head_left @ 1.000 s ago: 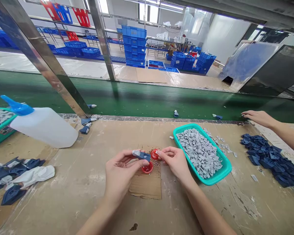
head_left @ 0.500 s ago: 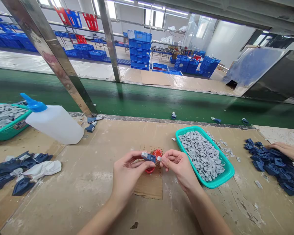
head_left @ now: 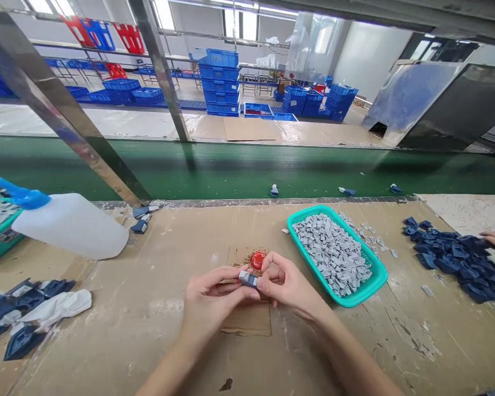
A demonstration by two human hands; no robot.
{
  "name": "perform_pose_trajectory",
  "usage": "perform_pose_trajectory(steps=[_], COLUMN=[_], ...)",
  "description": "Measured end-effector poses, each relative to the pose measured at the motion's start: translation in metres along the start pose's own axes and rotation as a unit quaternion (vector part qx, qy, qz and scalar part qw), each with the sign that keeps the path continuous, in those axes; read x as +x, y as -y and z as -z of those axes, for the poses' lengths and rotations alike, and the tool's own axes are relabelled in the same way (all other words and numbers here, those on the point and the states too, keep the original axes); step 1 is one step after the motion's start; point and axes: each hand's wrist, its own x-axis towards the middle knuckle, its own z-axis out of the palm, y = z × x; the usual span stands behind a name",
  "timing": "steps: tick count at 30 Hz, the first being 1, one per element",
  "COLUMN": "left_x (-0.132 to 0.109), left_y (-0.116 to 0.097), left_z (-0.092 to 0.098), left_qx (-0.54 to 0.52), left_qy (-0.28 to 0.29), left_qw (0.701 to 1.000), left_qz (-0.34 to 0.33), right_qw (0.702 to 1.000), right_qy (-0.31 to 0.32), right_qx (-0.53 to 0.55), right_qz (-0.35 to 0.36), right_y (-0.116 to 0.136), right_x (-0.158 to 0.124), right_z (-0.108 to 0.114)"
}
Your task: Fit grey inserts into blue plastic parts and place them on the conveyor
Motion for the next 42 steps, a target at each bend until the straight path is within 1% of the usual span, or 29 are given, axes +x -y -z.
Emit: perform_pose_trajectory(steps=[2, 5, 6, 7, 8, 9, 10, 11, 12, 13, 14, 15, 16, 18, 19, 21, 23, 25, 26, 28, 31, 34, 35, 37, 38, 39, 40, 41, 42], left_x=[0.001, 0.008, 0.014, 0.022, 0.035, 0.05, 0.069, 0.091, 0.114, 0.139, 0.163, 0.186, 0.206, 0.237, 0.247, 0.258, 0.261, 0.26, 0.258, 0.253, 0.236, 0.208, 0.197, 0.172, 0.158, 0.143, 0.128, 0.114, 0.1], left_y=[-0.002, -0.004, -0.005, -0.006, -0.006, -0.005, -0.005, -0.003, -0.002, 0.0, 0.001, 0.002, 0.003, 0.004, 0.006, 0.011, 0.018, 0.024, 0.027, 0.029, 0.025, 0.01, 0.004, -0.008, -0.013, -0.017, -0.019, -0.021, -0.023], left_z=[-0.002, 0.0, 0.002, 0.005, 0.008, 0.011, 0.013, 0.015, 0.016, 0.016, 0.014, 0.012, 0.008, -0.005, -0.013, -0.03, -0.047, -0.059, -0.062, -0.061, -0.044, -0.021, -0.013, 0.006, 0.018, 0.031, 0.046, 0.062, 0.08], left_qx=[-0.015, -0.021, -0.009, 0.011, 0.042, 0.086, 0.152, 0.225, 0.335, 0.457, 0.499, 0.524, 0.549, 0.575, 0.587, 0.601, 0.609, 0.611, 0.609, 0.601, 0.579, 0.557, 0.552, 0.545, 0.543, 0.543, 0.541, 0.534, 0.522], left_qy=[-0.004, 0.028, 0.038, 0.046, 0.053, 0.06, 0.067, 0.078, 0.077, 0.06, 0.057, 0.054, 0.05, 0.045, 0.042, 0.036, 0.039, 0.057, 0.068, 0.09, 0.118, 0.135, 0.132, 0.108, 0.076, 0.023, -0.046, -0.171, -0.3], left_qw=[1.0, 0.999, 0.999, 0.999, 0.998, 0.994, 0.984, 0.966, 0.928, 0.872, 0.848, 0.834, 0.817, 0.798, 0.789, 0.774, 0.766, 0.765, 0.767, 0.774, 0.785, 0.789, 0.788, 0.787, 0.787, 0.784, 0.778, 0.749, 0.708], left_qz=[0.015, 0.041, 0.037, 0.024, 0.003, -0.027, -0.063, -0.099, -0.14, -0.165, -0.166, -0.166, -0.167, -0.173, -0.18, -0.195, -0.202, -0.195, -0.189, -0.179, -0.188, -0.224, -0.239, -0.266, -0.282, -0.3, -0.317, -0.354, -0.371], right_qw=[1.0, 0.996, 0.992, 0.983, 0.968, 0.944, 0.908, 0.866, 0.822, 0.783, 0.756, 0.738, 0.729, 0.729, 0.733, 0.743, 0.75, 0.758, 0.762, 0.773, 0.781, 0.787, 0.793, 0.808, 0.814, 0.818, 0.819, 0.82, 0.82], right_qy=[-0.005, -0.037, -0.066, -0.109, -0.162, -0.221, -0.284, -0.329, -0.363, -0.392, -0.404, -0.408, -0.41, -0.408, -0.406, -0.402, -0.401, -0.405, -0.408, -0.406, -0.409, -0.415, -0.408, -0.394, -0.39, -0.391, -0.396, -0.402, -0.407], right_qx=[-0.023, -0.059, -0.081, -0.115, -0.161, -0.217, -0.283, -0.357, -0.424, -0.474, -0.509, -0.532, -0.543, -0.546, -0.542, -0.532, -0.522, -0.507, -0.497, -0.478, -0.459, -0.445, -0.44, -0.428, -0.421, -0.416, -0.41, -0.406, -0.402], right_qz=[0.016, 0.056, 0.073, 0.09, 0.104, 0.115, 0.12, 0.118, 0.111, 0.097, 0.087, 0.08, 0.073, 0.066, 0.064, 0.059, 0.058, 0.069, 0.078, 0.097, 0.109, 0.108, 0.105, 0.092, 0.083, 0.072, 0.06, 0.045, 0.032], right_y=[0.005, 0.021, 0.026, 0.031, 0.034, 0.035, 0.034, 0.031, 0.027, 0.022, 0.017, 0.012, 0.007, 0.002, 0.002, 0.002, 0.002, 0.002, 0.002, 0.002, 0.004, 0.005, 0.005, 0.004, 0.004, 0.004, 0.004, 0.004, 0.005], right_x=[-0.003, -0.01, -0.013, -0.016, -0.019, -0.022, -0.026, -0.029, -0.031, -0.032, -0.033, -0.033, -0.032, -0.029, -0.027, -0.023, -0.021, -0.021, -0.021, -0.023, -0.027, -0.028, -0.028, -0.029, -0.029, -0.03, -0.031, -0.032, -0.033], right_z=[-0.004, -0.003, 0.003, 0.011, 0.022, 0.036, 0.051, 0.066, 0.08, 0.092, 0.101, 0.107, 0.109, 0.109, 0.107, 0.103, 0.102, 0.104, 0.105, 0.108, 0.107, 0.104, 0.103, 0.102, 0.102, 0.102, 0.103, 0.103, 0.103])
